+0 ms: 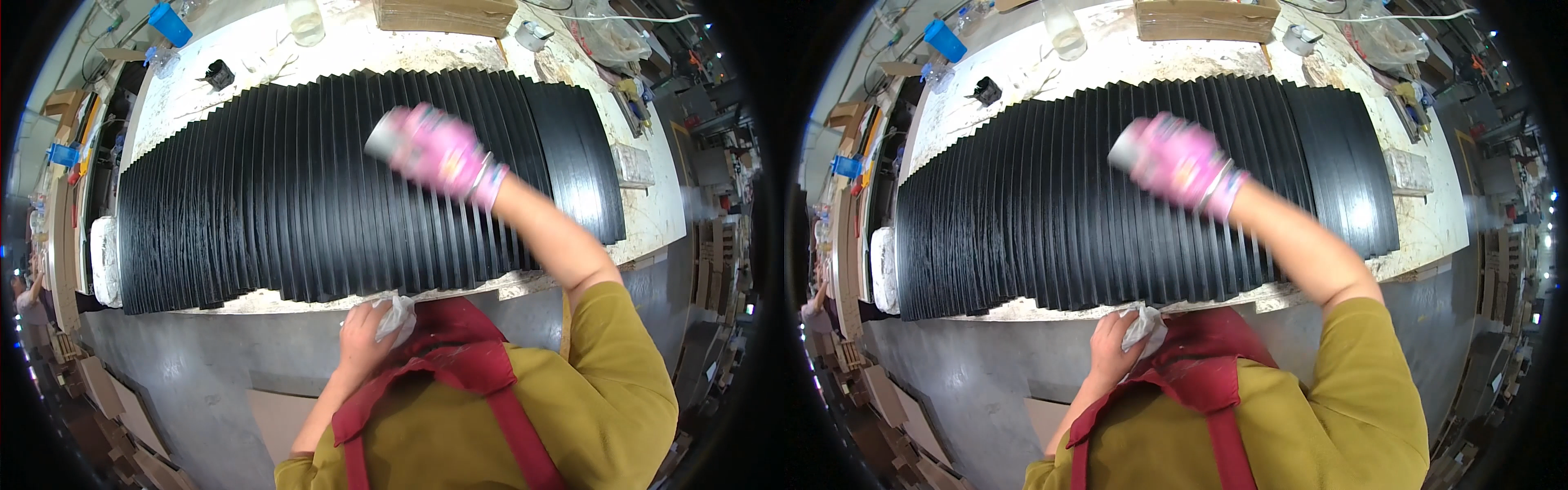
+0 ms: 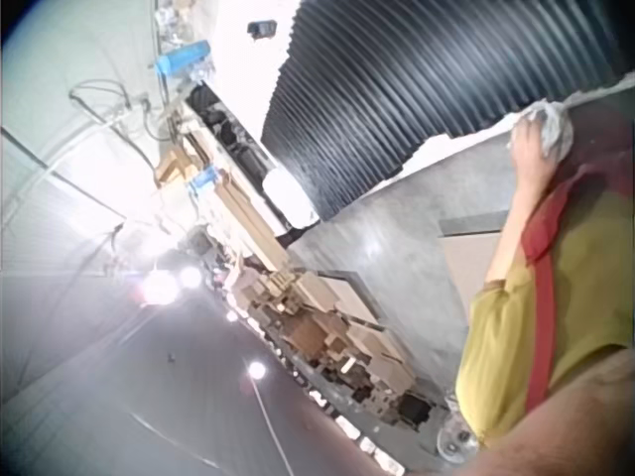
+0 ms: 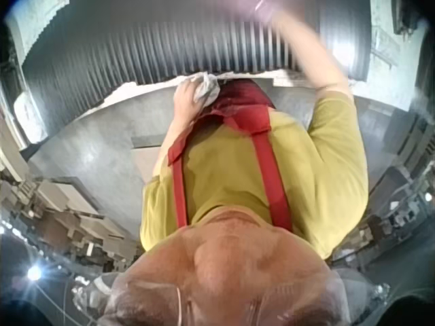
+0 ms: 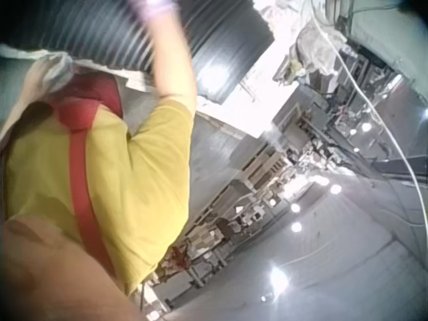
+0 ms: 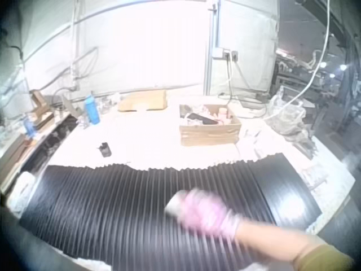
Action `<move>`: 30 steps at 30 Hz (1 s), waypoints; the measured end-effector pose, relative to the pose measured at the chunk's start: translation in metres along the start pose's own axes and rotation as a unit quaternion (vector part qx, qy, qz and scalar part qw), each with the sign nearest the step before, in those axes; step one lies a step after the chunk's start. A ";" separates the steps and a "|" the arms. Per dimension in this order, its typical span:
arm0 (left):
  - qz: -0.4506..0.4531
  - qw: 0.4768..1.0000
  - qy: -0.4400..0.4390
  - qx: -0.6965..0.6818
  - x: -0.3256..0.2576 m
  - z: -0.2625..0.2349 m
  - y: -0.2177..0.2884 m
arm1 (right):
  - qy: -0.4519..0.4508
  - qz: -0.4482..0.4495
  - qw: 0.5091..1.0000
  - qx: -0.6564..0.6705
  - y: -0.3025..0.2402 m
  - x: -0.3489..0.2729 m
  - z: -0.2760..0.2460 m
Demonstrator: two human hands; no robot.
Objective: The person applies a liquid from a container to a sponge and wipes it across a long, black, corrugated shutter panel, then continues cleaning the surface with a cloth.
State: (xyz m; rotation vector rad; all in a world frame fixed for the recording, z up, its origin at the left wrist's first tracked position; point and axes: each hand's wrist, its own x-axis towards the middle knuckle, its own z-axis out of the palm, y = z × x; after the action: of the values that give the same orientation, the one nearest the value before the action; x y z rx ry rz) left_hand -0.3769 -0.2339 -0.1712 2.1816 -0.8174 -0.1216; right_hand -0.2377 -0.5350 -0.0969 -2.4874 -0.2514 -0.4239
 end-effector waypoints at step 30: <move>-0.072 0.988 -0.135 0.004 0.018 0.024 0.045 | -0.034 0.191 0.971 -0.143 0.181 0.047 -0.056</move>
State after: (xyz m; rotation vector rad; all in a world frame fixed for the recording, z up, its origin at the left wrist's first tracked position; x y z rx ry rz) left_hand -0.3937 -0.2823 -0.1529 2.2613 -0.8061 -0.4954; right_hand -0.1583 -0.7092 -0.1328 -2.7504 0.2812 -0.2255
